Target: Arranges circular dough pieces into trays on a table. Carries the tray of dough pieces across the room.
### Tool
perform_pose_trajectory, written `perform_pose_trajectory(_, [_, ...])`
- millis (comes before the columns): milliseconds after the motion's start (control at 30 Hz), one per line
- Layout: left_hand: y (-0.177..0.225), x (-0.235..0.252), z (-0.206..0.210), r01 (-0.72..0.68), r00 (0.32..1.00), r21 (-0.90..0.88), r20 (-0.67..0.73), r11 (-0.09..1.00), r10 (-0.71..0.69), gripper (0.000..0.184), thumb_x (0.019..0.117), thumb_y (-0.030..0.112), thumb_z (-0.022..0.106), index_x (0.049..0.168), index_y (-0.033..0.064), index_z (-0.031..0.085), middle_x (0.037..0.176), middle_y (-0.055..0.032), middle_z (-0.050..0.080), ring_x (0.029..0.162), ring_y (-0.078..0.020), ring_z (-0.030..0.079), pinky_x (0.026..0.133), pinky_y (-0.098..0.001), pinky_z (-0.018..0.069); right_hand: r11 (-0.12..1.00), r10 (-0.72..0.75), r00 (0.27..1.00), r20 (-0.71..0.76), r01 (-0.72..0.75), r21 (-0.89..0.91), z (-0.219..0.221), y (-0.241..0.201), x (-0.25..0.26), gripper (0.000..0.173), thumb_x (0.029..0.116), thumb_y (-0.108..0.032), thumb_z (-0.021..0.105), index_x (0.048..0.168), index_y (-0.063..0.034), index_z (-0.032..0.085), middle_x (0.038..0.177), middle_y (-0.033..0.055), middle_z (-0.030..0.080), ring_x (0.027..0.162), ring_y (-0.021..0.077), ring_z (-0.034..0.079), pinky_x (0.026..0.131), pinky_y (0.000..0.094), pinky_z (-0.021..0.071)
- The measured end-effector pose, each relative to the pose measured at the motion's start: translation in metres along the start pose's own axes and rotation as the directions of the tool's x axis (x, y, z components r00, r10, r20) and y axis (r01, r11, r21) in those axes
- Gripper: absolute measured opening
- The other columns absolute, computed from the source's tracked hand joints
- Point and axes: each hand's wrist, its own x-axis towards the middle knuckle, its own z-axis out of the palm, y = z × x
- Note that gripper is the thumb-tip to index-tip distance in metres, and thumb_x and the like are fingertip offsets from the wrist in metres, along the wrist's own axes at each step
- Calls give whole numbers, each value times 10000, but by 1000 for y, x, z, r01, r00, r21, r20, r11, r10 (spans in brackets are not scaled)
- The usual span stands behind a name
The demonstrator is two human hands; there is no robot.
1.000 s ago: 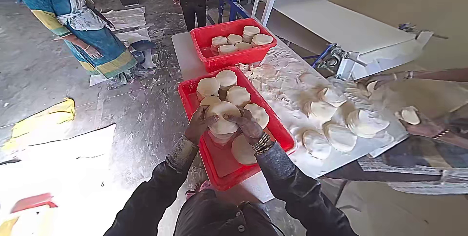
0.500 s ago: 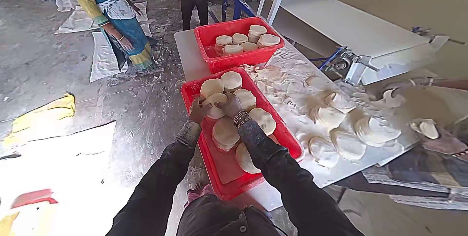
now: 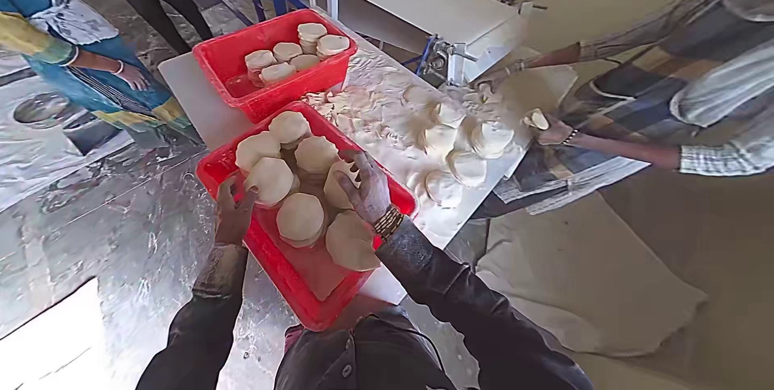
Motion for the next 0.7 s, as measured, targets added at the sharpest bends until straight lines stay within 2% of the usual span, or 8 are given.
perform_pose_trajectory(67, [0, -15, -8, -8, 1000, -22, -20, 1000, 7, 710, 975, 293, 612, 1520, -65, 332, 1534, -320, 374, 1414, -376, 418, 1135, -463, 389, 981, 148, 976, -161, -166, -99, -48, 48, -11, 391, 986, -243, 646, 1301, -11, 631, 1159, 187, 673, 970, 298, 678, 835, 458, 568])
perform_pose_trajectory(100, [-1, -23, -11, -19, 999, -30, -39, 999, 17, 720, 970, 302, 612, 1522, -66, 330, 1542, -318, 366, 1415, -370, 423, 1129, -448, 402, 943, 262, 938, -228, -299, -146, -74, 74, -16, 393, 1002, -252, 635, 1311, -8, 621, 1192, 210, 661, 1016, 333, 671, 877, 490, 554])
perform_pose_trajectory(233, [-3, -54, -22, -35, 996, -31, -78, 999, 33, 728, 954, 360, 611, 1502, -57, 376, 1525, -295, 409, 1394, -318, 465, 1115, -391, 428, 607, 686, 627, -370, -773, -185, -155, 176, -30, 620, 1040, -414, 555, 1455, 40, 471, 1462, 305, 495, 1386, 441, 462, 1155, 566, 359])
perform_pose_trajectory(333, [6, -77, -14, -49, 993, -24, -109, 999, 46, 701, 938, 333, 614, 1471, -73, 407, 1508, -302, 424, 1371, -322, 489, 1087, -389, 455, 366, 837, 401, -372, -916, -163, -186, 222, -33, 768, 1024, -510, 548, 1510, 62, 382, 1533, 318, 411, 1460, 421, 385, 1178, 549, 327])
perform_pose_trajectory(433, [23, -115, 0, -102, 989, 49, -99, 994, 106, 557, 938, 259, 602, 1352, -104, 517, 1330, -292, 571, 1171, -299, 619, 954, -396, 534, 335, 851, 358, -385, -933, -129, -176, 254, -29, 815, 965, -506, 640, 1526, 31, 392, 1580, 302, 353, 1497, 417, 320, 1200, 563, 288])
perform_pose_trajectory(533, [41, -148, 36, -204, 977, 94, 84, 974, 197, 289, 941, 184, 619, 1124, -24, 701, 1089, -155, 710, 963, -183, 705, 856, -321, 584, 370, 826, 373, -423, -925, -93, -170, 281, -25, 873, 916, -469, 705, 1554, 12, 350, 1595, 283, 338, 1508, 396, 306, 1221, 549, 255])
perform_pose_trajectory(633, [48, -160, 61, -207, 962, 67, 196, 976, 191, 264, 947, 174, 621, 1115, -5, 717, 1096, -137, 722, 984, -172, 706, 879, -311, 577, 414, 784, 392, -481, -908, -66, -168, 304, -23, 999, 822, -504, 779, 1529, 61, 358, 1544, 315, 396, 1471, 418, 364, 1201, 561, 293])
perform_pose_trajectory(700, [50, -162, 68, -197, 963, 74, 203, 978, 178, 270, 947, 177, 616, 1128, 2, 713, 1107, -138, 721, 1002, -177, 701, 885, -312, 569, 406, 825, 374, -423, -914, -16, -177, 246, -20, 934, 845, -407, 799, 1495, 112, 374, 1517, 329, 423, 1451, 411, 394, 1194, 525, 307])
